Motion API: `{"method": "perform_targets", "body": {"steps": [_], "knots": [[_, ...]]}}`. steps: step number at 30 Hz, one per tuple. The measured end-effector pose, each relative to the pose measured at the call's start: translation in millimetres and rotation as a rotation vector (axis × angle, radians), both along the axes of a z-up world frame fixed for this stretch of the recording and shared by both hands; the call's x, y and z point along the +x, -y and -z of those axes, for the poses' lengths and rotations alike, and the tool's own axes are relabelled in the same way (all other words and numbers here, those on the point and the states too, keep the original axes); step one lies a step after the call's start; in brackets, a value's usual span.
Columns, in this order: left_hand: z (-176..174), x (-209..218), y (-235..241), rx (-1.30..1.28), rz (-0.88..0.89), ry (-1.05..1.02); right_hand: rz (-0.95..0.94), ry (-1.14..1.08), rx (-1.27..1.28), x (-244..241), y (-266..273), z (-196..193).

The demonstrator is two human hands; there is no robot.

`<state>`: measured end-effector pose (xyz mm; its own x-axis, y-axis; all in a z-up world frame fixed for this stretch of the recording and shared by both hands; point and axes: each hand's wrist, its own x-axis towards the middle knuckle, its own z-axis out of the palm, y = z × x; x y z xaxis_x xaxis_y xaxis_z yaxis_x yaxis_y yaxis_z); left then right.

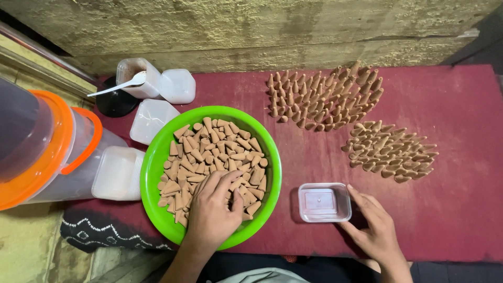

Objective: The person sorts small, cone-shaped clay pieces from a green bowl into a small plastic container. They use their hands to pick up the pieces and place them into the container, occasionally adjusting the bowl and container on the floor.

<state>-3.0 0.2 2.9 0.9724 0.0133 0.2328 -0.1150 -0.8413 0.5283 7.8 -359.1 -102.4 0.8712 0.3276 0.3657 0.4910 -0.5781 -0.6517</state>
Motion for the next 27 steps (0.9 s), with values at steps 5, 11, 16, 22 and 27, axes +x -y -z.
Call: {"method": "perform_targets", "body": {"steps": [5, 11, 16, 22, 27], "knots": [[-3.5, -0.8, 0.5, 0.008, 0.018, 0.004, 0.007, -0.005, 0.000, -1.9, -0.7, -1.2], [-1.8, -2.4, -1.8, 0.024, 0.018, -0.025, 0.013, -0.001, 0.001, -1.2, -1.8, -1.8], [-1.1, -0.9, -1.5, -0.036, 0.004, -0.073, 0.019, 0.002, 0.003, -2.1, -1.5, -4.1], [5.7, 0.3, -3.8, -0.061, -0.017, 0.053, 0.047, -0.042, 0.048, -5.0, -2.1, -2.1], [9.7, -1.4, -7.7, -0.105, -0.014, 0.110, 0.036, -0.016, 0.019, -5.7, -4.0, -5.8]]}}
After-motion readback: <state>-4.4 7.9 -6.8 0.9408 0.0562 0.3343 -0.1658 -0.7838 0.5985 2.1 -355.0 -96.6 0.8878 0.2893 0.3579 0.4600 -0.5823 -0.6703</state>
